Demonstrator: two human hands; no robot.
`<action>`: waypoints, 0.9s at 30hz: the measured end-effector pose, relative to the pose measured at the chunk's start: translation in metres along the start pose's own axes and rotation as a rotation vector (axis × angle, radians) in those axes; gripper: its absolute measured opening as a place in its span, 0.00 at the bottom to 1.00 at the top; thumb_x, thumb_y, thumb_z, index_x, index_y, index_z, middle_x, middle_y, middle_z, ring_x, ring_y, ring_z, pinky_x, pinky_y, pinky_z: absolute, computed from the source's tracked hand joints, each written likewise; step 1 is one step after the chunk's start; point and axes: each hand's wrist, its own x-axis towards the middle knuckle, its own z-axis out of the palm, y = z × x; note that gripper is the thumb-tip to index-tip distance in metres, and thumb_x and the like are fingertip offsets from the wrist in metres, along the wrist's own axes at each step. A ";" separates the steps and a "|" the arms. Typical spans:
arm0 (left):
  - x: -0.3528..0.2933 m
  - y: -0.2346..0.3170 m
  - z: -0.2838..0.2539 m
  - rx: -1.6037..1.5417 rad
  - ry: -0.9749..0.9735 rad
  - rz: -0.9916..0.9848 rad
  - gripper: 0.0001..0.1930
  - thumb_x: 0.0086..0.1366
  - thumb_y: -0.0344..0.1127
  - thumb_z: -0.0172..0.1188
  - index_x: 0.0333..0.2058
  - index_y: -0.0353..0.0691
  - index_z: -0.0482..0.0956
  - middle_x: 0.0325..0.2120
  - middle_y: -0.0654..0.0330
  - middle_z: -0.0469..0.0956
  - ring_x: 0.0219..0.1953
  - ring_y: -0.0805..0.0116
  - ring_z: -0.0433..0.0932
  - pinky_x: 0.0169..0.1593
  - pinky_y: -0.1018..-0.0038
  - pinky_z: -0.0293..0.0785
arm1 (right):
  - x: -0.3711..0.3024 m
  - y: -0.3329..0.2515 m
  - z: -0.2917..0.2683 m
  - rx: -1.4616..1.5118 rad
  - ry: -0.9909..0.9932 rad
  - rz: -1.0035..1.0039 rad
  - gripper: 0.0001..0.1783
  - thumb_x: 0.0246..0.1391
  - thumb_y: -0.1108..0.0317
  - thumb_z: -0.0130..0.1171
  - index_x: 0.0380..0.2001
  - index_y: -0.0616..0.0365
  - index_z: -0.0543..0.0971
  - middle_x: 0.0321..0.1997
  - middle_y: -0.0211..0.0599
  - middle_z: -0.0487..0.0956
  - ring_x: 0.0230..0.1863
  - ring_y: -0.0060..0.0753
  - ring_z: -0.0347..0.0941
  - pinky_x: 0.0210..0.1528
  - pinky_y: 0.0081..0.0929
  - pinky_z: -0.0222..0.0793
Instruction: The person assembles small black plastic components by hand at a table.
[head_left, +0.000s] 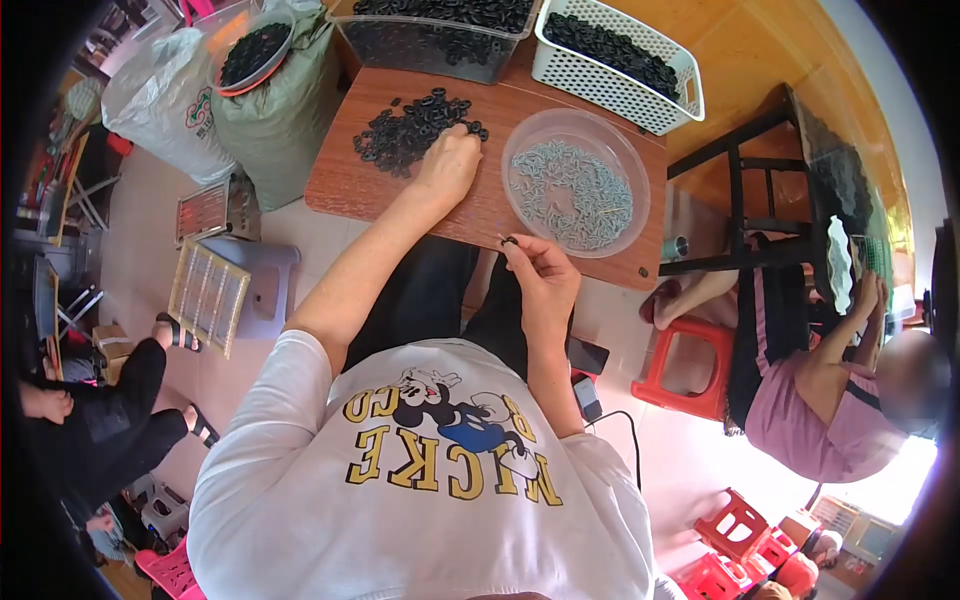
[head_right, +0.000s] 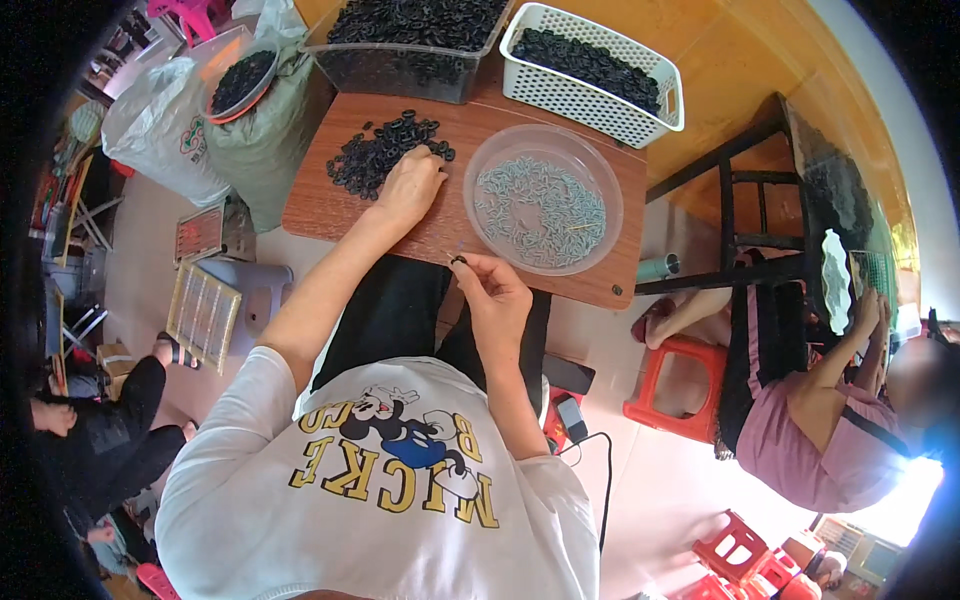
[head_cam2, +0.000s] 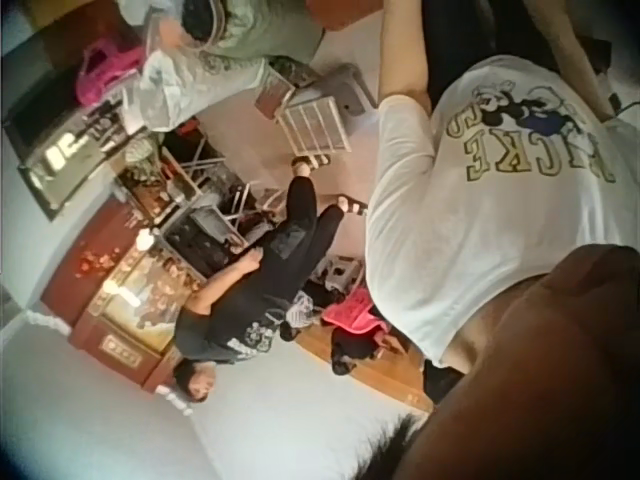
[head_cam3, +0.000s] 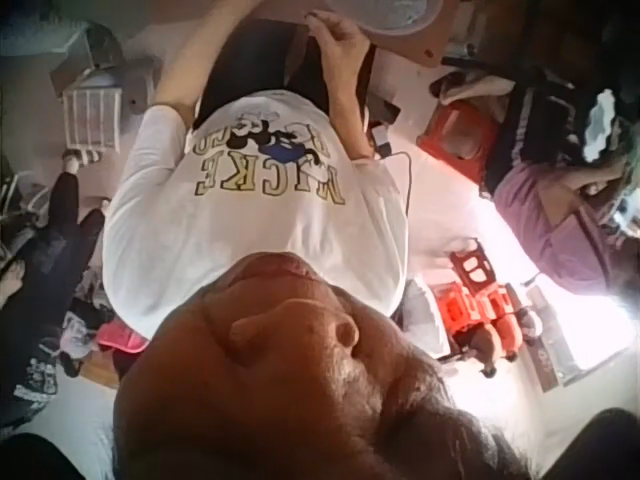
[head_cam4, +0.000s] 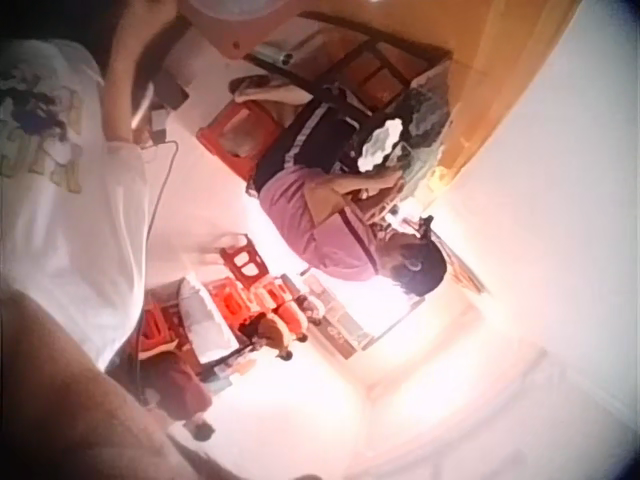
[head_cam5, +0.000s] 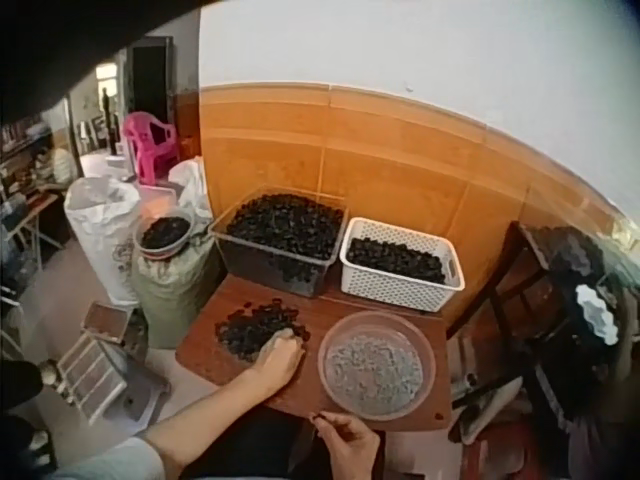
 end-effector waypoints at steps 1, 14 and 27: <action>0.000 -0.002 0.003 0.000 -0.002 0.008 0.07 0.54 0.26 0.58 0.31 0.29 0.78 0.32 0.47 0.74 0.38 0.48 0.75 0.42 0.61 0.73 | -0.001 -0.001 -0.001 0.018 -0.012 -0.002 0.07 0.49 0.75 0.62 0.33 0.64 0.80 0.25 0.24 0.77 0.26 0.11 0.67 0.29 0.10 0.61; -0.053 -0.010 -0.044 -0.672 -0.071 -0.360 0.10 0.55 0.22 0.56 0.37 0.28 0.77 0.35 0.47 0.77 0.37 0.57 0.79 0.39 0.68 0.76 | 0.020 -0.010 0.024 0.076 -0.148 0.018 0.07 0.48 0.79 0.61 0.34 0.64 0.80 0.31 0.25 0.77 0.31 0.13 0.69 0.36 0.12 0.63; -0.100 0.020 -0.082 -1.893 0.046 -0.821 0.12 0.59 0.24 0.58 0.42 0.27 0.74 0.35 0.50 0.78 0.38 0.62 0.80 0.44 0.68 0.78 | 0.015 -0.012 0.057 -0.061 -0.207 -0.009 0.07 0.48 0.76 0.63 0.32 0.67 0.81 0.26 0.29 0.79 0.25 0.11 0.69 0.27 0.10 0.63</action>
